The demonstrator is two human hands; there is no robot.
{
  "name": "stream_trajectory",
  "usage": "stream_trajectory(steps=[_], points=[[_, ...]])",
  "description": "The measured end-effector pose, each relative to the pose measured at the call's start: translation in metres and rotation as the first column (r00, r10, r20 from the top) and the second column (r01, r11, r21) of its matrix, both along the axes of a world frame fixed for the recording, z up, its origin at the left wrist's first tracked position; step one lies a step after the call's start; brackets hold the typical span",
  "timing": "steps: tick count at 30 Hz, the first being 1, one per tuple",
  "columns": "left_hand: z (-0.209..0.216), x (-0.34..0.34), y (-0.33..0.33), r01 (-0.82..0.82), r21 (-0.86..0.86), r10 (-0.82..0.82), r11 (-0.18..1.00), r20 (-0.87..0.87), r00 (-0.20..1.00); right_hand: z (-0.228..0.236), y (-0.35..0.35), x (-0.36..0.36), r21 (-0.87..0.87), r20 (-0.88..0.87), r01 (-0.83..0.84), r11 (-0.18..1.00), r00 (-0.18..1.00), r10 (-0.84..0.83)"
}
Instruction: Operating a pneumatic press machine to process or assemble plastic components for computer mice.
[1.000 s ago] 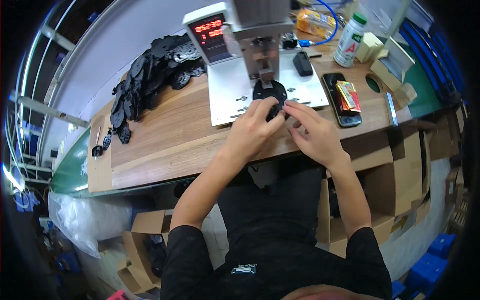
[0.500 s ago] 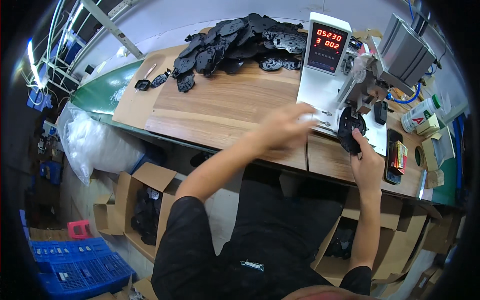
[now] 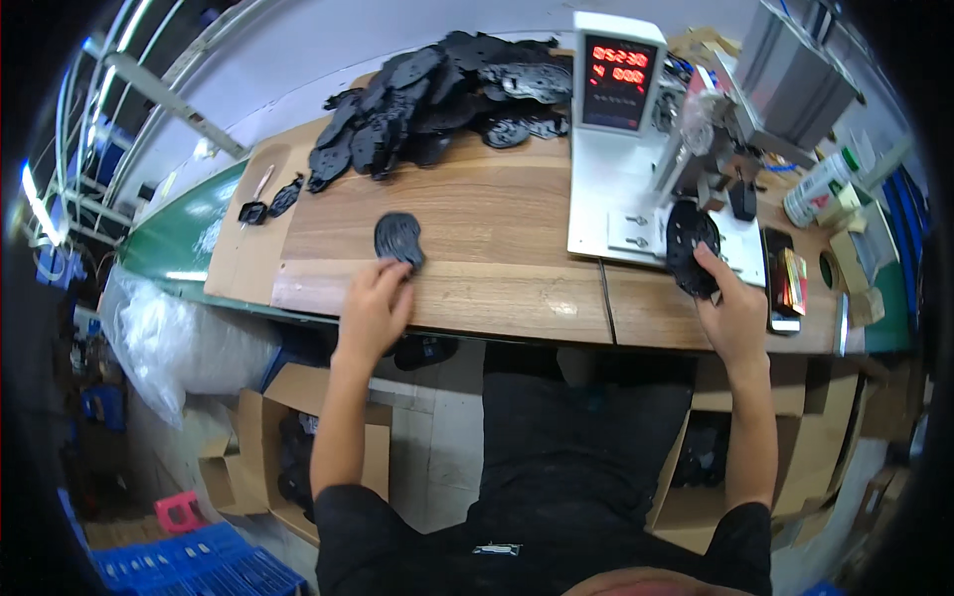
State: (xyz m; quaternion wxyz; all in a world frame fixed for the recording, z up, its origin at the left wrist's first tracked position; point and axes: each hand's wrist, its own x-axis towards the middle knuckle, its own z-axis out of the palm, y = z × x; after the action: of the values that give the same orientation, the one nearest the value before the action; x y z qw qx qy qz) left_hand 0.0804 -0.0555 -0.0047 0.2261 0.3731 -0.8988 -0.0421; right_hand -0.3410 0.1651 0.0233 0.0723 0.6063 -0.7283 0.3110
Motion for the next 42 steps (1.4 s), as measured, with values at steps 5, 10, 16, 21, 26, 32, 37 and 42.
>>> stream_trajectory(steps=[5, 10, 16, 21, 26, 32, 37, 42], points=[[0.0, -0.028, 0.054, 0.1, 0.179, -0.083, 0.979, -0.101, 0.991, 0.002, -0.005, -0.002, -0.013, -0.058, -0.045, 0.999, 0.997, 0.044], [0.0, -0.038, 0.052, 0.271, 0.027, -0.27, 0.962, -0.041, 0.962, -0.002, -0.006, 0.002, -0.031, -0.061, -0.051, 0.998, 0.997, 0.049], [-0.004, -0.043, 0.056, 0.369, -0.055, -0.373, 0.928, -0.133, 0.918, -0.002, -0.002, 0.002, -0.059, -0.064, -0.038, 0.998, 0.997, 0.035], [0.017, -0.099, 0.056, 0.444, 0.055, -0.366, 0.894, -0.48, 0.797, -0.002, -0.006, -0.006, -0.203, 0.14, -0.061, 0.977, 0.986, 0.09], [0.047, -0.199, 0.066, 0.759, -0.132, -0.76, 0.638, -0.266, 0.592, -0.007, 0.053, 0.018, -0.432, 0.431, 0.039, 0.901, 0.887, 0.168], [0.032, -0.273, 0.06, 0.751, -0.206, -0.772, 0.627, -0.287, 0.567, -0.121, 0.229, 0.035, -0.004, 0.743, 0.57, 0.822, 0.552, -0.379], [0.027, -0.288, 0.057, 0.758, -0.113, -0.753, 0.642, -0.28, 0.596, -0.186, 0.355, 0.03, 0.384, 0.458, 0.67, 0.635, 0.459, -0.761], [0.02, -0.292, 0.056, 0.756, -0.127, -0.756, 0.643, -0.269, 0.597, -0.204, 0.345, 0.012, 0.373, 0.408, 0.607, 0.702, 0.572, -0.711]])
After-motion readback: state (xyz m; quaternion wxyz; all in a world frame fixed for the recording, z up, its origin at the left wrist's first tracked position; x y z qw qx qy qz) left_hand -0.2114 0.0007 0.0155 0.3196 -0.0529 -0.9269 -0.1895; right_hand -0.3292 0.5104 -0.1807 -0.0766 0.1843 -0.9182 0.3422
